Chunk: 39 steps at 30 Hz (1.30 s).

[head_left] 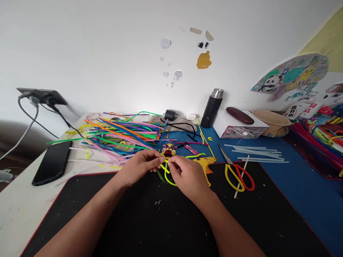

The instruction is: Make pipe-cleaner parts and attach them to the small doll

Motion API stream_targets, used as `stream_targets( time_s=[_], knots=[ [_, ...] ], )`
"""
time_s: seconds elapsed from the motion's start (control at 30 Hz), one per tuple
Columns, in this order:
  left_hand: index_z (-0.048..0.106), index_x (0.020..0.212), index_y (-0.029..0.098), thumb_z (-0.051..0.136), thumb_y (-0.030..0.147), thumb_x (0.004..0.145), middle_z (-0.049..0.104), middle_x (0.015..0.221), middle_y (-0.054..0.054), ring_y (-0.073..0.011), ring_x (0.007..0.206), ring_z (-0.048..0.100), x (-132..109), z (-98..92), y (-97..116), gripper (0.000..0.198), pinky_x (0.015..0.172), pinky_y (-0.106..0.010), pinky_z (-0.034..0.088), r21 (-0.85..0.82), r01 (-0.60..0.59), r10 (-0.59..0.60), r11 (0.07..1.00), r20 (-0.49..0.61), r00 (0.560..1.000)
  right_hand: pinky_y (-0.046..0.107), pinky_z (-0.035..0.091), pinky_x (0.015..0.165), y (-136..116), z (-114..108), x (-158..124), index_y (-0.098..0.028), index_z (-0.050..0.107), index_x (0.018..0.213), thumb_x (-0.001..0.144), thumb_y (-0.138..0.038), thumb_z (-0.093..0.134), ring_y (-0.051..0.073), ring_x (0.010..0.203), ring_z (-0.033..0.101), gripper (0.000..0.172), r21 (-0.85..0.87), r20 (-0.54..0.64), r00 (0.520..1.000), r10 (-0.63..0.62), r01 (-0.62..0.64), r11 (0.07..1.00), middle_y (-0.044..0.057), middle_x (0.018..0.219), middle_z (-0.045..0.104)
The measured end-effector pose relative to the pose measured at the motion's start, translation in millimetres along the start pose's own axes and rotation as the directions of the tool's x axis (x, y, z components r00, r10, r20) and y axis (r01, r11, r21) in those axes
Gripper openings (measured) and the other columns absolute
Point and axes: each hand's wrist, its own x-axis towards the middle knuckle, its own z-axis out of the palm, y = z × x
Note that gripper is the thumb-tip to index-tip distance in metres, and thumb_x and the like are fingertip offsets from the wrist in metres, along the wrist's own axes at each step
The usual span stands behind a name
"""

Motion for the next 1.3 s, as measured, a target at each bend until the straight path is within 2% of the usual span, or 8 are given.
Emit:
stream_targets(
  time_s=[0.23,0.5,0.6,0.8,1.0,1.13,1.3],
  knots=[
    [0.071,0.086,0.016,0.087,0.054,0.074,0.068,0.072,0.000,-0.0128,0.064,0.056,1.8,0.5,-2.5,0.044,0.064,-0.026,0.045,-0.053,0.060,-0.056,0.997,0.069,0.996,0.028,0.037,0.062,-0.6,0.8,-0.7,-0.023,0.077,0.097,0.099,-0.022,0.064,0.016,0.063,0.067,0.013,0.013,-0.003,1.000,0.000,0.000,1.000,0.000,0.081,0.079],
    [0.071,0.085,0.016,0.087,0.052,0.074,0.068,0.071,0.000,-0.0130,0.063,0.056,1.7,1.3,-3.1,0.042,0.064,-0.026,0.045,-0.077,0.063,-0.059,0.995,0.054,0.997,0.028,0.037,0.060,-0.7,0.1,0.3,-0.023,0.077,0.096,0.100,-0.025,0.063,0.016,0.060,0.065,0.015,0.010,-0.015,1.000,0.009,-0.009,1.000,0.000,0.076,0.077],
    [0.072,0.085,0.016,0.086,0.053,0.076,0.066,0.071,0.001,-0.0135,0.064,0.055,1.2,0.1,-2.9,0.041,0.064,-0.027,0.044,-0.030,0.051,-0.049,0.998,0.066,0.997,0.028,0.037,0.061,-0.6,-0.5,0.5,-0.024,0.077,0.094,0.098,-0.023,0.064,0.016,0.061,0.067,0.013,0.011,-0.007,1.000,0.017,-0.017,1.000,0.000,0.077,0.078],
    [0.077,0.090,0.016,0.077,0.056,0.084,0.063,0.075,0.001,-0.0146,0.069,0.052,-0.5,-2.3,-3.5,0.040,0.066,-0.027,0.039,0.167,0.014,-0.031,0.986,0.100,0.994,0.028,0.037,0.063,-0.7,-1.7,-0.9,-0.024,0.076,0.093,0.098,-0.023,0.065,0.018,0.068,0.071,0.012,-0.006,0.019,1.000,0.013,-0.013,1.000,-0.001,0.078,0.079],
    [0.072,0.082,0.017,0.075,0.057,0.081,0.058,0.070,0.002,-0.0144,0.065,0.048,-2.8,3.3,1.9,0.040,0.063,-0.027,0.036,0.242,0.010,-0.012,0.970,0.007,1.000,0.029,0.037,0.063,-0.1,0.2,-1.6,-0.024,0.076,0.095,0.098,-0.024,0.064,0.019,0.069,0.072,0.013,-0.026,0.021,1.000,0.012,-0.012,1.000,-0.001,0.079,0.079],
    [0.069,0.079,0.018,0.072,0.051,0.084,0.054,0.068,0.004,-0.0129,0.063,0.043,-3.5,5.8,0.8,0.034,0.060,-0.026,0.033,0.260,-0.015,0.015,0.966,0.003,1.000,0.029,0.035,0.061,-0.5,1.2,-1.7,-0.023,0.076,0.093,0.097,-0.023,0.064,0.018,0.067,0.070,0.012,-0.033,0.020,1.000,0.011,-0.010,0.999,0.000,0.076,0.078],
    [0.071,0.085,0.018,0.068,0.047,0.088,0.062,0.077,0.002,-0.0152,0.070,0.051,-4.6,6.6,1.1,0.030,0.065,-0.026,0.039,0.322,-0.081,0.076,0.943,0.027,0.997,0.030,0.032,0.058,-2.6,-0.1,-1.6,-0.022,0.075,0.091,0.095,-0.023,0.064,0.017,0.058,0.064,0.013,-0.037,0.026,0.999,0.031,-0.030,0.999,-0.001,0.067,0.074]
  ],
)
